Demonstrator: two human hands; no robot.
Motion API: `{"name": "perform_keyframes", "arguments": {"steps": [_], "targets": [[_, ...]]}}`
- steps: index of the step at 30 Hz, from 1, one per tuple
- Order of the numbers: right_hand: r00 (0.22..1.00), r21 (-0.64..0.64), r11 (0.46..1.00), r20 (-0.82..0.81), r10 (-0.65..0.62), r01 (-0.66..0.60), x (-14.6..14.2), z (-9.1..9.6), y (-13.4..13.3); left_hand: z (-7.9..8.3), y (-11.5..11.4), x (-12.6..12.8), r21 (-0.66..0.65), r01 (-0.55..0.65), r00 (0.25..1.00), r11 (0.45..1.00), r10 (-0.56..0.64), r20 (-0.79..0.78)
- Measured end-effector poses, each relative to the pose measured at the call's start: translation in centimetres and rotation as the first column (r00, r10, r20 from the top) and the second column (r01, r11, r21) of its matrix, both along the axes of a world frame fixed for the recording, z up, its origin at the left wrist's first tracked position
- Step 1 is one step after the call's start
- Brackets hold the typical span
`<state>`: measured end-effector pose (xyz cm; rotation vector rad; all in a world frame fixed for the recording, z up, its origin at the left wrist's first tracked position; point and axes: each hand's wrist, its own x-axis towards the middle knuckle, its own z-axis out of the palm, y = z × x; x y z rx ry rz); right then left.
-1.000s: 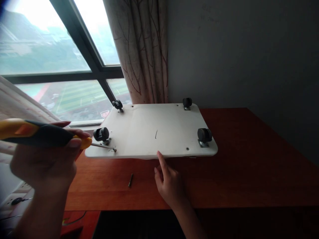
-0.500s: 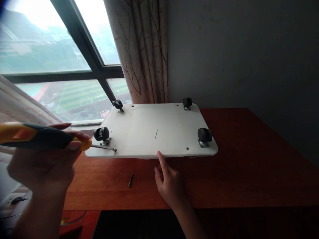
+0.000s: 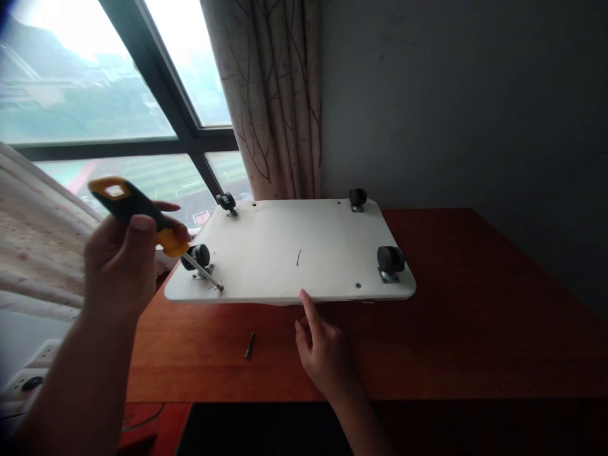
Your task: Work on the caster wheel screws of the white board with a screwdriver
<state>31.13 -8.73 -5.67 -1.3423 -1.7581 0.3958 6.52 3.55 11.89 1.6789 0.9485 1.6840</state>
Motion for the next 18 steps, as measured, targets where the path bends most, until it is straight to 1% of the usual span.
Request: {"name": "perform_keyframes", "arguments": {"steps": [2, 4, 6, 9, 12, 15, 18], "targets": [[1.000, -0.002, 1.000, -0.002, -0.002, 0.002, 0.01, -0.10, 0.00, 0.24, 0.50, 0.28, -0.042, 0.068, 0.994, 0.997, -0.064, 0.088], [1.000, -0.009, 1.000, -0.009, 0.002, -0.002, 0.00, -0.08, 0.01, 0.36, 0.70, 0.58, -0.021, 0.101, 0.980, 0.995, -0.096, 0.172], [1.000, -0.013, 1.000, -0.016, 0.009, -0.009, 0.00, 0.04, 0.03, 0.37, 0.72, 0.74, 0.032, 0.115, 0.973, 0.993, -0.119, 0.198], [1.000, 0.002, 1.000, -0.017, 0.008, -0.008, -0.01, 0.23, 0.06, 0.28, 0.59, 0.67, 0.092, 0.145, 0.968, 0.985, -0.160, 0.194], [1.000, 0.016, 1.000, -0.020, 0.006, -0.006, -0.03, 0.31, 0.07, 0.34, 0.34, 0.55, 0.057, 0.213, 0.946, 0.975, -0.221, 0.238], [1.000, 0.015, 1.000, -0.027, 0.010, -0.009, -0.03, 0.27, 0.04, 0.57, 0.10, 0.59, -0.020, 0.287, 0.899, 0.958, -0.262, 0.349], [1.000, 0.000, 1.000, -0.029, 0.008, -0.008, 0.01, 0.11, 0.00, 0.68, 0.05, 0.71, -0.032, 0.297, 0.875, 0.954, -0.259, 0.408]]}}
